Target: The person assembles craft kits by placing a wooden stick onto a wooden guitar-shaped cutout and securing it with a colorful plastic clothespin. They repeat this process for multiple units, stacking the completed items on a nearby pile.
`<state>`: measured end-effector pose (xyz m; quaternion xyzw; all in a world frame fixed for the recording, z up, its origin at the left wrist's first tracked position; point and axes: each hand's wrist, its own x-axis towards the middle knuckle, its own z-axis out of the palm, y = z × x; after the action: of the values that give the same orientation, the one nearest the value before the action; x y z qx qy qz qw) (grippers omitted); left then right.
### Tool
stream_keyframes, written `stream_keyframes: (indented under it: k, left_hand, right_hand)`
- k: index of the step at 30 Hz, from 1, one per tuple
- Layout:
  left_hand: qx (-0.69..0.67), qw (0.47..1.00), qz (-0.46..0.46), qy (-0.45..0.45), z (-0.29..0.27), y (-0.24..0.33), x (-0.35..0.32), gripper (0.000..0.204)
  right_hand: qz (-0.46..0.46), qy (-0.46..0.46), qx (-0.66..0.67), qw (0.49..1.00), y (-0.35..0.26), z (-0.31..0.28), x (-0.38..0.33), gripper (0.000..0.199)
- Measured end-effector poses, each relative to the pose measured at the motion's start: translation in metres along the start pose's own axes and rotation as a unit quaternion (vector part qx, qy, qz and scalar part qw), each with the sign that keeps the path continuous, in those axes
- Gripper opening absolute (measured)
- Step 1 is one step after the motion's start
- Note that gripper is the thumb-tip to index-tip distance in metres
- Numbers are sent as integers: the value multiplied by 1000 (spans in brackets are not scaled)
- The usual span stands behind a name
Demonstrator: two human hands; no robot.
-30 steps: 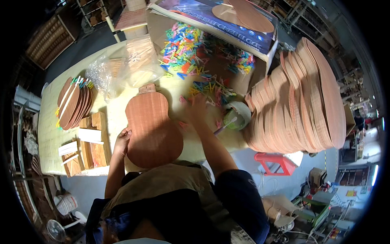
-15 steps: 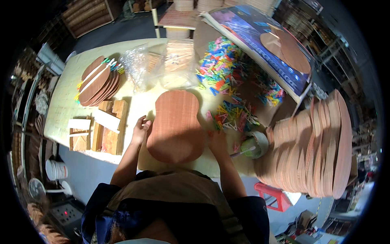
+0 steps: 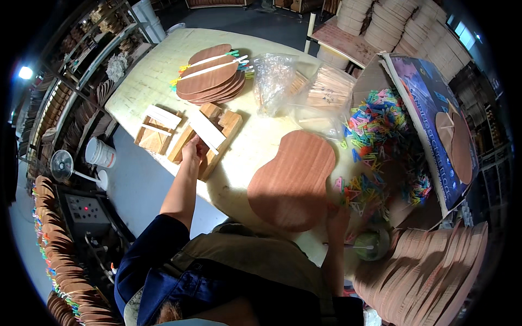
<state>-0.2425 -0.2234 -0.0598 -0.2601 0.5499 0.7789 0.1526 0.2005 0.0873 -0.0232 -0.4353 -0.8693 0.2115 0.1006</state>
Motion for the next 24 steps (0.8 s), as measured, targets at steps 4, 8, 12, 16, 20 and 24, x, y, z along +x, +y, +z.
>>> stream_keyframes:
  k: [4,8,12,16,20,24]
  left_hand:
    - [-115,991,-53,-31,10,7,-13,19]
    - [-43,995,-26,-85,-4,4,-6,17]
    - [-28,999,-10,14,23,6,-23,24]
    - [-179,977,112,-16,4,-12,6,12]
    - [189,868,440,-132,85,-20,-108,5]
    - [395,638,555,-358,129,-75,-195,9]
  right_hand:
    - [28,50,12,998,13,5,-4,41]
    - [104,28,81,991,-6,-15,-11,41]
    - [89,71,119,986,7,-9,-8,46]
    - [167,43,227,958,-11,-13,-2,43]
    - [171,-15,488,856,10,-5,7,28]
    - [130,-42,609,781,-21,-20,22,21]
